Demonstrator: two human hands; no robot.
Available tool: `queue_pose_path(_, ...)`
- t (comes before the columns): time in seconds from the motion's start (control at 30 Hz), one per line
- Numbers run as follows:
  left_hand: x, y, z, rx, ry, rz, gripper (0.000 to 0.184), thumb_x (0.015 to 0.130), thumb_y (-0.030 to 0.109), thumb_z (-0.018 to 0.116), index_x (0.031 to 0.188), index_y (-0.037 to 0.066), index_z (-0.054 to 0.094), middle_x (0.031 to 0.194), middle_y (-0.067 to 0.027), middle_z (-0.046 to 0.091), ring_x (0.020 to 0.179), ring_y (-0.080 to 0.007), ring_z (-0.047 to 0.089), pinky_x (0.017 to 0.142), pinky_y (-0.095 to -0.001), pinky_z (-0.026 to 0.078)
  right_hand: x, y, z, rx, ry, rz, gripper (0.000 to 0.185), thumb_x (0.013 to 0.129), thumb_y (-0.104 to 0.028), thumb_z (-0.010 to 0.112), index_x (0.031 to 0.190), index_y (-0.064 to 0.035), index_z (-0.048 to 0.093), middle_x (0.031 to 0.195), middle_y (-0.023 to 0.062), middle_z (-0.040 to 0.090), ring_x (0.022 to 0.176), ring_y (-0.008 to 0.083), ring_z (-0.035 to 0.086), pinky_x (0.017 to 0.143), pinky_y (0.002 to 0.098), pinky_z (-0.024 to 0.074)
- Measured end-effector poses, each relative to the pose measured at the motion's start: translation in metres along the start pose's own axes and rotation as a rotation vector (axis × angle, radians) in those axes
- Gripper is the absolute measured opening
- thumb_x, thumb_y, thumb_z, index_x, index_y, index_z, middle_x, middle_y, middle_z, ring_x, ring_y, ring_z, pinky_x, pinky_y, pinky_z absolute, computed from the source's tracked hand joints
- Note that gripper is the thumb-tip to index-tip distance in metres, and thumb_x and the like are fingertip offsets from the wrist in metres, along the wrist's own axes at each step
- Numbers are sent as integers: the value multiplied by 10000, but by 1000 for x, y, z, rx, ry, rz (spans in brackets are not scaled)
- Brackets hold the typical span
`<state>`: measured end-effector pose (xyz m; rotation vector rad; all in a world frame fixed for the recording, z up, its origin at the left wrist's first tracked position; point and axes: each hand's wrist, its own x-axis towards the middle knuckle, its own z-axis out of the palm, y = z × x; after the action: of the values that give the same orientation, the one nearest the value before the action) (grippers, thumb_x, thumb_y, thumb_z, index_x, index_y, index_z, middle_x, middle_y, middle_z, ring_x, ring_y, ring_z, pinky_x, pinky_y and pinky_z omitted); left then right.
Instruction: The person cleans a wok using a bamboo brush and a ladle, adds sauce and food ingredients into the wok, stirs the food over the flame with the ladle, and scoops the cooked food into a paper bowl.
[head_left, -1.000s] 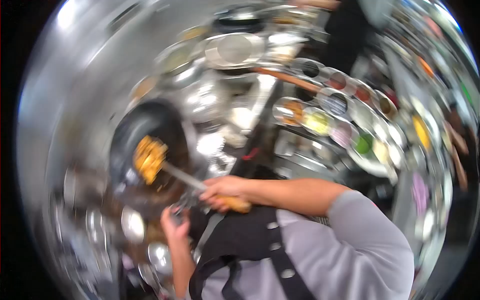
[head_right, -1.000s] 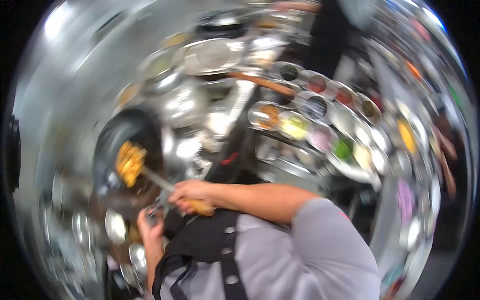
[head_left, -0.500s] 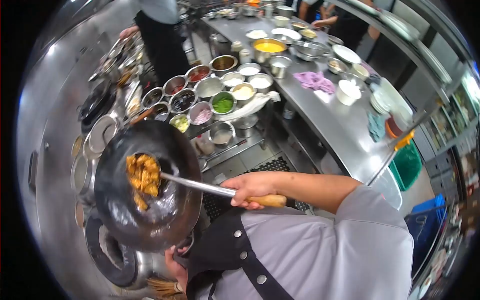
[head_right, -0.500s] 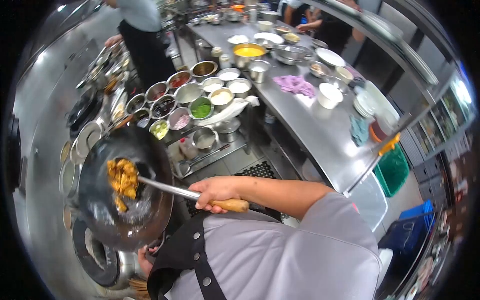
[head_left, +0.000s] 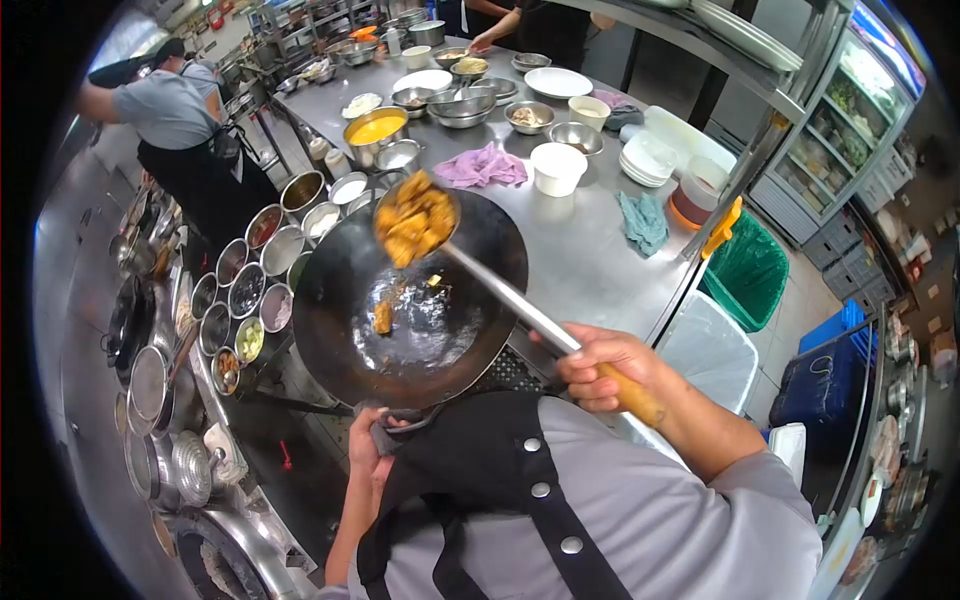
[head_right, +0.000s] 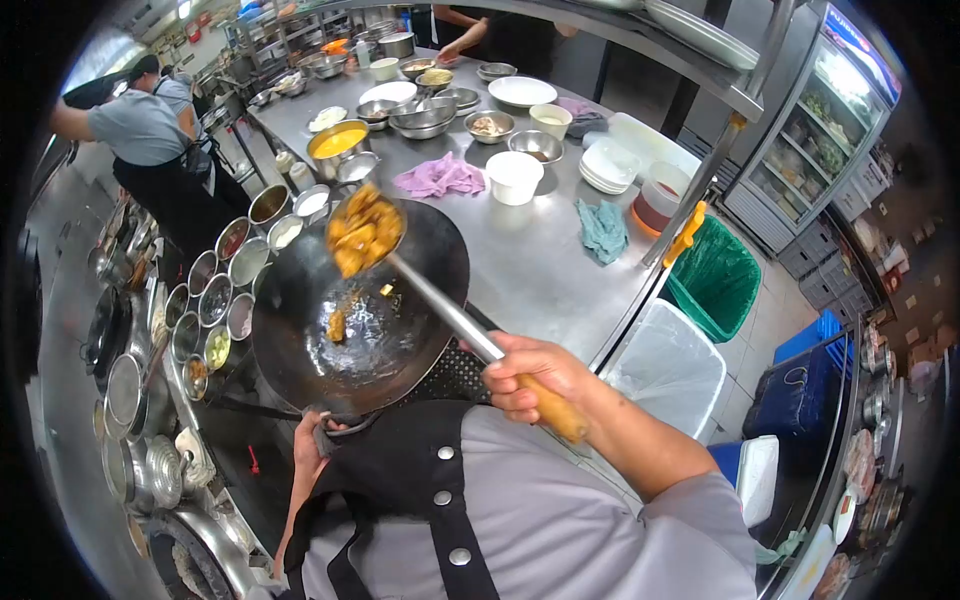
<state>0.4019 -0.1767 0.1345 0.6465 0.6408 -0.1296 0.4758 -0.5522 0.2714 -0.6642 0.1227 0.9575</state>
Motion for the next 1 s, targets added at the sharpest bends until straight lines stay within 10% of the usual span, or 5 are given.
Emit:
queue_pose_path(0.37,43,-38,100,136,-91,41,71,858,82,571,877,15,584,778,-61,615,701,-167,633,783,-391,572,-17,-129,-114,-192,283,-414,514,881,-63,566,1377,-78,431,636,-6,456,411,70,426,350,242,364)
queue_pose_path(0.57,52,-30,84,100,3,7,78,861,79,573,891,7,569,795,-66,598,716,-169,631,778,-386,577,32,-104,-216,-799,671,-407,466,829,-8,587,1277,-37,463,651,31,528,440,137,520,407,295,432)
queue_pose_path(1.0,33,-7,74,139,-41,92,57,863,66,552,871,11,562,793,-68,588,714,-170,623,786,-389,565,28,-85,-194,-1305,1061,-493,702,810,-39,576,1482,-81,378,765,182,670,548,261,657,560,384,534)
